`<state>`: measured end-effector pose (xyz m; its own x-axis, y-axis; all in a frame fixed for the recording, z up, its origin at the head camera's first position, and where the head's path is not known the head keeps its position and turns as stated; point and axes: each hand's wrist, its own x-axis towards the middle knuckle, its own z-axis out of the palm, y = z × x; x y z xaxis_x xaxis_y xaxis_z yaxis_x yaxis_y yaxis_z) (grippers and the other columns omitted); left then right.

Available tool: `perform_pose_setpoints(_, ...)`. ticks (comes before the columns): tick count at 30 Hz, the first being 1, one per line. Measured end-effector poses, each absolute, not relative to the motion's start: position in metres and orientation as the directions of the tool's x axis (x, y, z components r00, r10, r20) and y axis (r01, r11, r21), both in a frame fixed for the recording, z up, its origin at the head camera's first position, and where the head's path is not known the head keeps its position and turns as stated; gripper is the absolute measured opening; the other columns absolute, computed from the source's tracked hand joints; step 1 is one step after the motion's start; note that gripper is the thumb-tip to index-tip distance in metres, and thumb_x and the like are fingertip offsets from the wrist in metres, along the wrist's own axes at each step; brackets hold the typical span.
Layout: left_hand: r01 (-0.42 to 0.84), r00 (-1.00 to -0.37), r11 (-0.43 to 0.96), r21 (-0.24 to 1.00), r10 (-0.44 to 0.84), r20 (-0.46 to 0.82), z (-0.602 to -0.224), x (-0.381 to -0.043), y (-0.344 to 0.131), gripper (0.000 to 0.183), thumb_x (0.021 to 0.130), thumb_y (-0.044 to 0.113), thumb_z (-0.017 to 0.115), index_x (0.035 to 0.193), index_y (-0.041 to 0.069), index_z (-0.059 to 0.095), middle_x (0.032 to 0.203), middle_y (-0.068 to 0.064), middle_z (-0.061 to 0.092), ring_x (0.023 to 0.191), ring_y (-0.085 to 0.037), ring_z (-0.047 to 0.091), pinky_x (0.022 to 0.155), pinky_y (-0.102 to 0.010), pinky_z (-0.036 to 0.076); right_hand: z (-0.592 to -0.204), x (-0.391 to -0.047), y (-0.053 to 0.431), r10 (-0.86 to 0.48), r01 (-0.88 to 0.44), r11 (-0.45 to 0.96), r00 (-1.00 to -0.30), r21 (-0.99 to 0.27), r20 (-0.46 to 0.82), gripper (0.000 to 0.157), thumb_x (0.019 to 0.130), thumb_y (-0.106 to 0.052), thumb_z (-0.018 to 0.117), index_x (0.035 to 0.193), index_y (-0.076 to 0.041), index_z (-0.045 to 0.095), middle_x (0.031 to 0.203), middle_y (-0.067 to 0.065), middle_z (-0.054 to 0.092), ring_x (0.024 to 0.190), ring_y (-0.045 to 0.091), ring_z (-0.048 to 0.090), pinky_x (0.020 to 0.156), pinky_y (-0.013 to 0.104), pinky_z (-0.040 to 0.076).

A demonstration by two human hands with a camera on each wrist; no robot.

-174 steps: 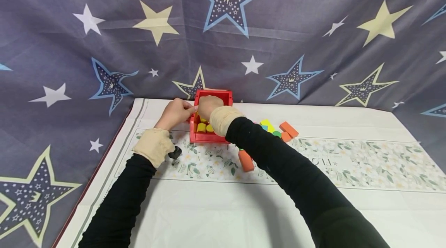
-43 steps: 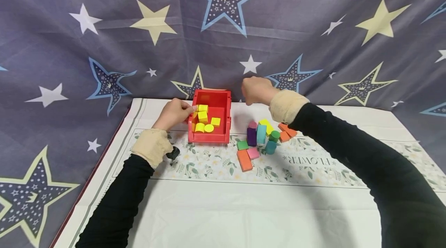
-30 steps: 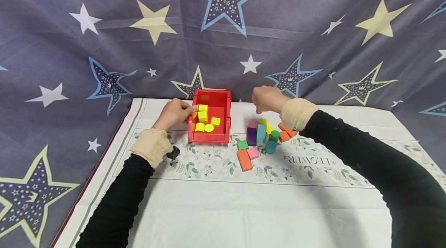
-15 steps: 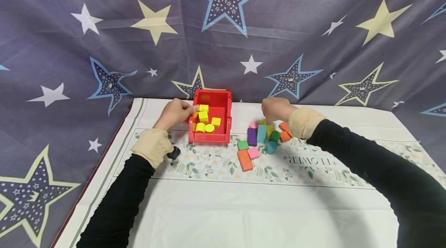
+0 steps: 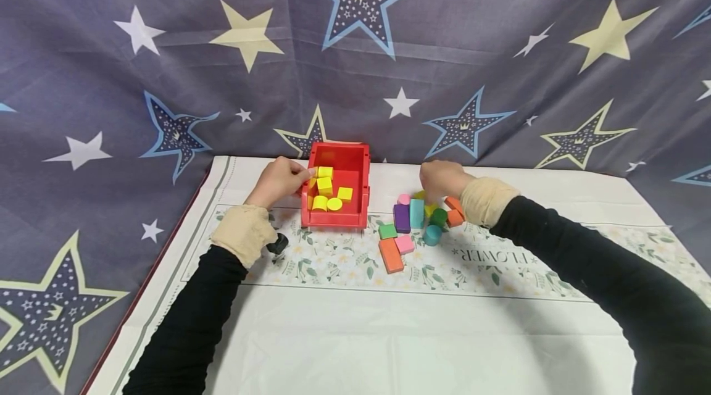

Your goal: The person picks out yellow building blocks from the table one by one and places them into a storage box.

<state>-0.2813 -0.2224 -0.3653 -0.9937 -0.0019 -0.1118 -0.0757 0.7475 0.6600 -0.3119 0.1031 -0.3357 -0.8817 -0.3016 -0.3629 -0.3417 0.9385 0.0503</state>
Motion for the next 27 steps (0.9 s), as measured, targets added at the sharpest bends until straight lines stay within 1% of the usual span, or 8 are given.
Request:
perform_pose_setpoints(4,-0.089,-0.992,0.739,0.668,-0.007,-0.124,-0.366,-0.282,-0.222,0.037,0.102,0.031,0.063,0.117,-0.001,0.074,0.11,-0.02,0.075,0.082,-0.023,0.076,0.082,-0.038,0.061,-0.338,-0.312,0.101,-0.27,-0.323,0.944,-0.881,0.076,-0.388,0.022,0.081,-0.018,0.079,0.097,-0.006,0.069,0.089,0.007,0.07,0.077,0.021,0.061,0.069,0.033,0.053)
perform_pose_setpoints(11,-0.077,-0.994,0.749,0.658,-0.007,-0.108,-0.365,-0.282,-0.222,0.036,0.102,0.033,0.064,0.111,0.0,0.075,0.101,-0.017,0.076,0.079,-0.021,0.073,0.076,-0.034,0.059,-0.343,-0.309,0.101,-0.244,-0.297,0.952,-0.885,0.077,-0.397,0.028,0.079,-0.014,0.076,0.102,-0.003,0.067,0.088,0.007,0.067,0.074,0.02,0.058,0.063,0.032,0.049)
perform_pose_setpoints(15,-0.086,-0.993,0.747,0.659,-0.01,-0.118,-0.365,-0.282,-0.222,0.036,0.102,0.033,0.063,0.114,0.0,0.075,0.104,-0.018,0.076,0.08,-0.021,0.073,0.078,-0.035,0.06,-0.346,-0.307,0.101,-0.245,-0.289,0.956,-0.887,0.056,-0.391,0.025,0.08,-0.013,0.074,0.101,-0.003,0.066,0.086,0.008,0.066,0.072,0.02,0.057,0.061,0.031,0.049)
perform_pose_setpoints(22,-0.103,-0.99,0.742,0.663,-0.016,-0.137,-0.364,-0.282,-0.222,0.038,0.103,0.032,0.062,0.12,-0.001,0.073,0.111,-0.02,0.075,0.083,-0.023,0.075,0.081,-0.037,0.061,-0.349,-0.306,0.1,-0.233,-0.256,0.967,-0.892,0.009,-0.388,0.025,0.083,-0.018,0.075,0.1,-0.002,0.068,0.083,0.009,0.069,0.067,0.019,0.06,0.06,0.032,0.053)
perform_pose_setpoints(27,-0.104,-0.991,0.743,0.661,-0.018,-0.136,-0.365,-0.282,-0.223,0.039,0.102,0.033,0.062,0.119,0.0,0.073,0.111,-0.019,0.075,0.084,-0.023,0.075,0.08,-0.035,0.061,-0.354,-0.307,0.099,-0.234,-0.253,0.967,-0.896,0.002,-0.377,0.021,0.084,-0.016,0.073,0.099,-0.002,0.068,0.083,0.008,0.068,0.068,0.018,0.058,0.06,0.03,0.05)
